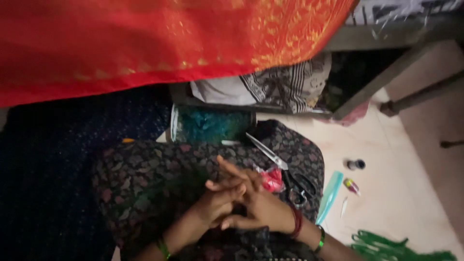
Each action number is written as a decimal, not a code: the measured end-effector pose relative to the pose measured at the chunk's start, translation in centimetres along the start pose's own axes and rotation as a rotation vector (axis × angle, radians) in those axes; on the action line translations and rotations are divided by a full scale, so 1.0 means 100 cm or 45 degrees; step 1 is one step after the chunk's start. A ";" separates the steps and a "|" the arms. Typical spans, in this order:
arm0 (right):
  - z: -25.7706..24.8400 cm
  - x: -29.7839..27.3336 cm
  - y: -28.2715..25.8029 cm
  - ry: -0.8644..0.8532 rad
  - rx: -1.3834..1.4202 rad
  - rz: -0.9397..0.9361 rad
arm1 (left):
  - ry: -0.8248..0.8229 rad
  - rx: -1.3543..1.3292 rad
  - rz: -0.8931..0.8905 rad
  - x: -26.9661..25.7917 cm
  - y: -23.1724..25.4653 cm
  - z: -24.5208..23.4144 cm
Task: The person is assembling and sewing decorative red and green fabric items, possibly tassels or cloth flowers.
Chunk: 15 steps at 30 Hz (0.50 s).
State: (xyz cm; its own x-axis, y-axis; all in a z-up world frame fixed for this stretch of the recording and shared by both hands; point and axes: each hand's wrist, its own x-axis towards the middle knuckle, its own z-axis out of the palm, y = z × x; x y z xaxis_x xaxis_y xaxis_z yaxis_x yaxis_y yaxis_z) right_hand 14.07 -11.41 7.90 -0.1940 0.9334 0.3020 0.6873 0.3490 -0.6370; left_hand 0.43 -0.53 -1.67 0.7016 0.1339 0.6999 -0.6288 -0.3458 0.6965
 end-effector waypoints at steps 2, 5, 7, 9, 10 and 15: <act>-0.003 0.007 -0.005 -0.115 0.101 -0.028 | 0.281 -1.347 -0.598 -0.022 -0.025 0.019; 0.015 0.000 0.002 -0.237 0.188 -0.110 | 0.349 -0.943 -0.896 0.014 0.026 0.006; 0.082 -0.038 0.069 -0.188 0.370 0.018 | 0.377 -0.973 -0.961 0.000 0.024 0.013; 0.146 -0.062 0.120 -0.127 0.532 0.153 | 0.380 -0.995 -1.019 -0.038 -0.021 0.031; 0.172 -0.070 0.138 0.044 1.019 0.225 | 0.573 -1.058 -1.040 -0.070 -0.061 0.053; 0.152 -0.057 0.116 0.080 1.048 0.237 | 0.269 -0.993 -0.906 -0.032 0.022 0.009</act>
State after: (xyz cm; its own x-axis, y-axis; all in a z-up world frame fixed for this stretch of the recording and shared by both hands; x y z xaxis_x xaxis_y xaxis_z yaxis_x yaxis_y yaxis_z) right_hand 12.47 -11.42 -12.01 -0.0722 0.9837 0.1645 -0.0294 0.1628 -0.9862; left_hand -2.91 -2.61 -2.54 0.9656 0.2542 0.0550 -0.1917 0.5524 0.8113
